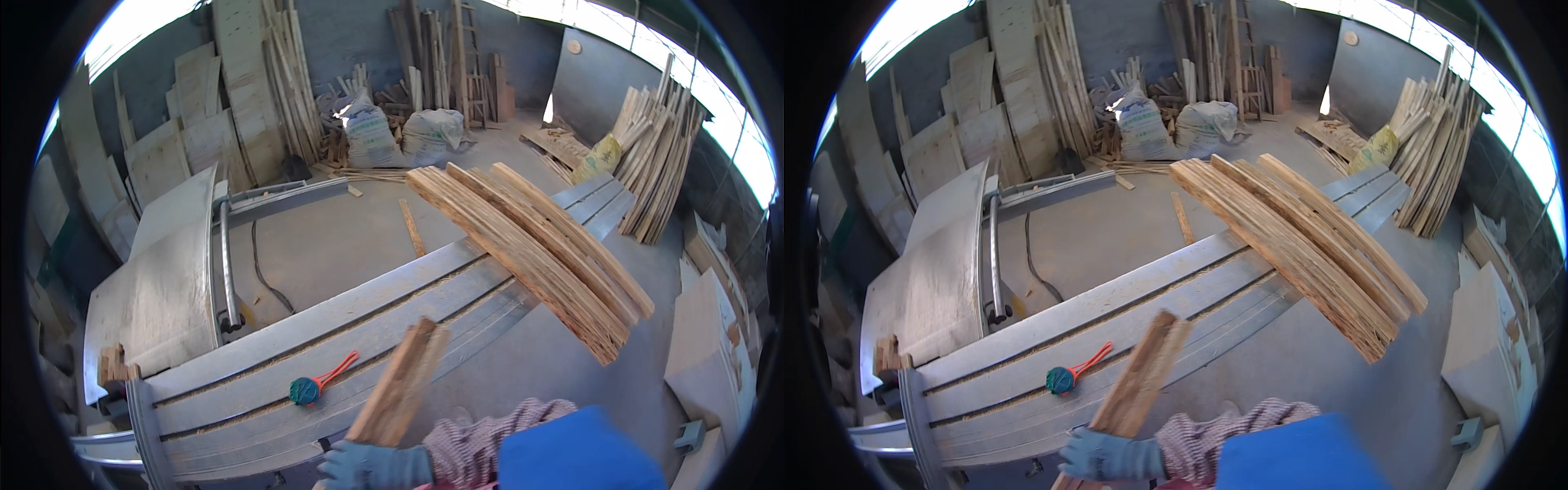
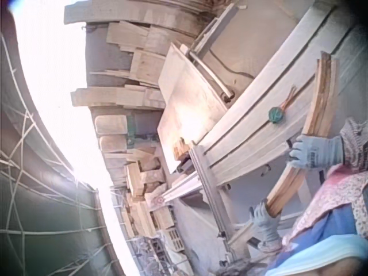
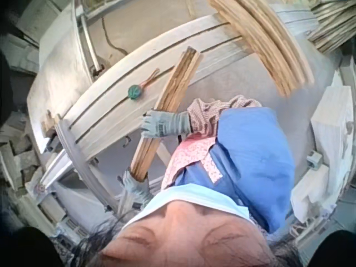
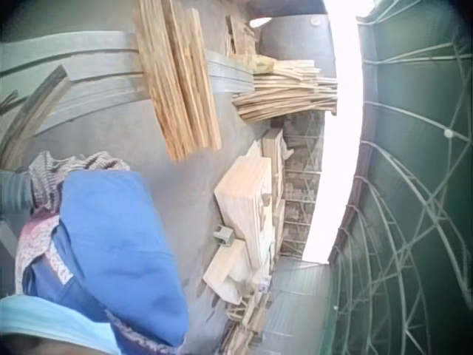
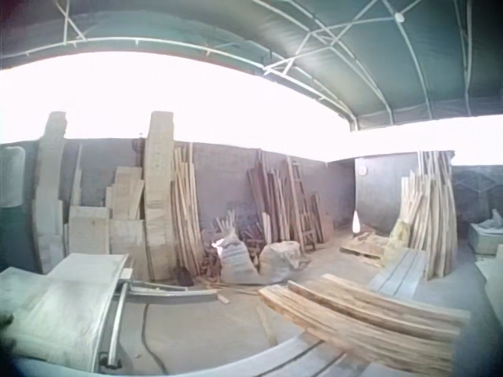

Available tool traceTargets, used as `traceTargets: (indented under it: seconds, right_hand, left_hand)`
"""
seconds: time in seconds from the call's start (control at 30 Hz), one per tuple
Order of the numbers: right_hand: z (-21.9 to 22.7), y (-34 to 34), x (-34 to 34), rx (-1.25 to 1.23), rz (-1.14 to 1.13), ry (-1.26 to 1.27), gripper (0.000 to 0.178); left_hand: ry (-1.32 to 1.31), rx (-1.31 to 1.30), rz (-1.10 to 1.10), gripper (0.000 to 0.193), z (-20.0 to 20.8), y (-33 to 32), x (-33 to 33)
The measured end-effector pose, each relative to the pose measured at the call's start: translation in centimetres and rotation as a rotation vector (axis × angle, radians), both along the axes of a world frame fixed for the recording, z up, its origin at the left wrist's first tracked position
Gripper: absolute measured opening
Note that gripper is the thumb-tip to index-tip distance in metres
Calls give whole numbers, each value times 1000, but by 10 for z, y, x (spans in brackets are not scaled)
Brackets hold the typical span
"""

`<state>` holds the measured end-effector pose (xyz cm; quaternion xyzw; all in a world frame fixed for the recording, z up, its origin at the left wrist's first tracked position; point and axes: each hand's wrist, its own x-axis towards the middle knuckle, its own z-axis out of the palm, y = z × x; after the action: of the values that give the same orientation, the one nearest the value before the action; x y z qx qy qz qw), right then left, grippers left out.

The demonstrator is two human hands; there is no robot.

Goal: The person uses a sliding table saw to cut multiple wooden planks into shorter pieces. They position each plank against the fence, slide the saw carriage to make the cut, and then stack the finished pieces on the table.

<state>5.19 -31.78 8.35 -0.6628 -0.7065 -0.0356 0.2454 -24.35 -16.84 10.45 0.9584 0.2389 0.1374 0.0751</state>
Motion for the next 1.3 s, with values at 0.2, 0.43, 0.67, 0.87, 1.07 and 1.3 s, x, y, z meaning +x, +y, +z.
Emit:
traceTargets:
  seconds: [0.2, 0.43, 0.67, 0.87, 1.07, 1.3]
  right_hand:
    - [23, -164, 44, -36, -404, 51, 30]
    - [23, -338, 39, -247, -974, 149, 54]
    - [-40, -422, 45, -275, -1314, 201, 76]
    - [-70, -412, 112, -231, -1521, 326, 86]
    - [-88, -357, 192, -407, -1627, 402, 88]
    - [-83, -342, 221, -493, -1654, 504, 93]
  left_hand:
    - [-40, 149, -482, 69, 10, -33, 130]
    - [-68, 117, -980, 50, -8, -141, 324]
    - [211, -22, -1363, 70, -19, -273, 477]
    - [121, 239, -1308, 61, -58, -315, 587]
    - [352, 27, -1002, 89, -91, -312, 603]
    - [203, -138, -1049, 94, -130, -307, 605]
